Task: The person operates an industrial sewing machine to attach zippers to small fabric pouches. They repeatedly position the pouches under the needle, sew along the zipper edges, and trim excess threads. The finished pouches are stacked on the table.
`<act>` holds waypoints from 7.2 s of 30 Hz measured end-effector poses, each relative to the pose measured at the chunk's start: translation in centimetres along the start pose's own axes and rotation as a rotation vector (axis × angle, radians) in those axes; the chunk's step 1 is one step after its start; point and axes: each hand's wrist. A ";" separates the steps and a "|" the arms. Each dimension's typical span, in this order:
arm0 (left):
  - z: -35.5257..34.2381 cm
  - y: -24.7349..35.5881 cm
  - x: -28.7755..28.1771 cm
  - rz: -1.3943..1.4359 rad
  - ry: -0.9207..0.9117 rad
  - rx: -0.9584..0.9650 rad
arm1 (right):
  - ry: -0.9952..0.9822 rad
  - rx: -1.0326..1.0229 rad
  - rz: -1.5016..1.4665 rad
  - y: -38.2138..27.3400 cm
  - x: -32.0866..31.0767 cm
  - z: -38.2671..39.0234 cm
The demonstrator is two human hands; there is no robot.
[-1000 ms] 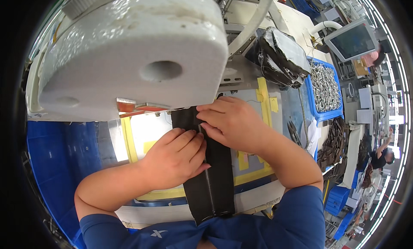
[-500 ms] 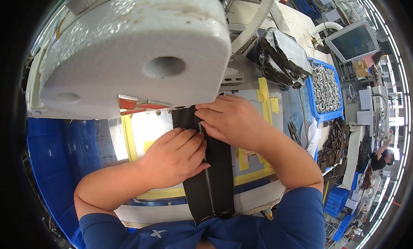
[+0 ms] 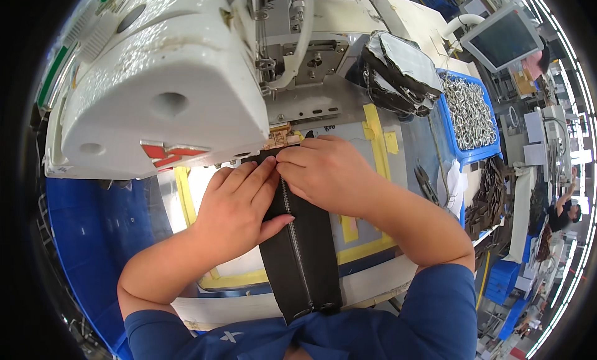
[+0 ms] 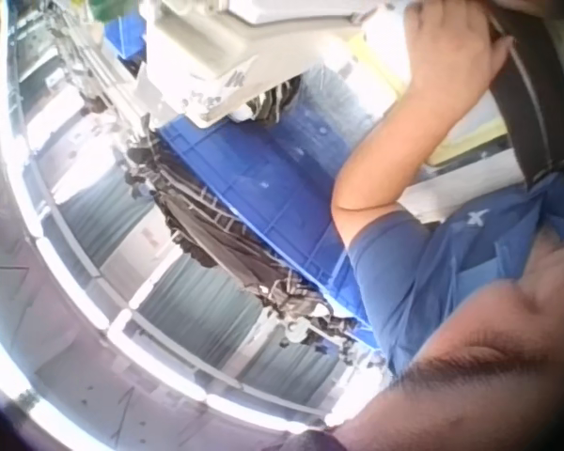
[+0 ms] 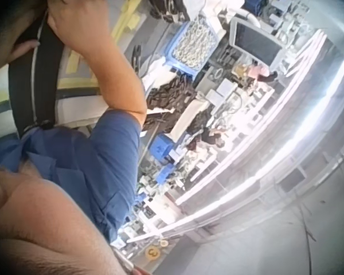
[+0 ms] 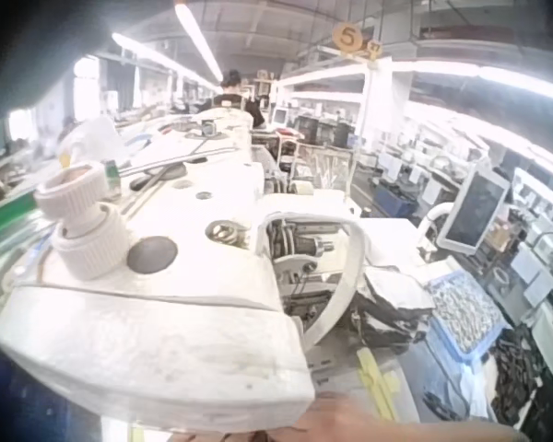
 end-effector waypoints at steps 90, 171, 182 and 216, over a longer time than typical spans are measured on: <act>0.2 0.3 0.9 0.042 0.066 0.081 | 0.122 1.090 0.185 16.2 -11.6 22.5; -0.1 -0.9 -0.5 0.271 -0.041 -0.069 | 0.015 0.086 0.152 -1.5 0.0 0.0; 0.2 -1.1 -0.2 0.262 -0.027 -0.091 | -0.023 0.101 0.178 -1.5 -0.1 0.3; -0.7 -1.6 -1.1 0.341 -0.044 -0.078 | 0.126 0.084 0.212 -1.7 1.0 -0.3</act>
Point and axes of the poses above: each hand's wrist, its own z-axis away from the middle knuckle, its own x-axis out of the palm, y = z × x, and after that the axes turned 6 degrees about -y, right-handed
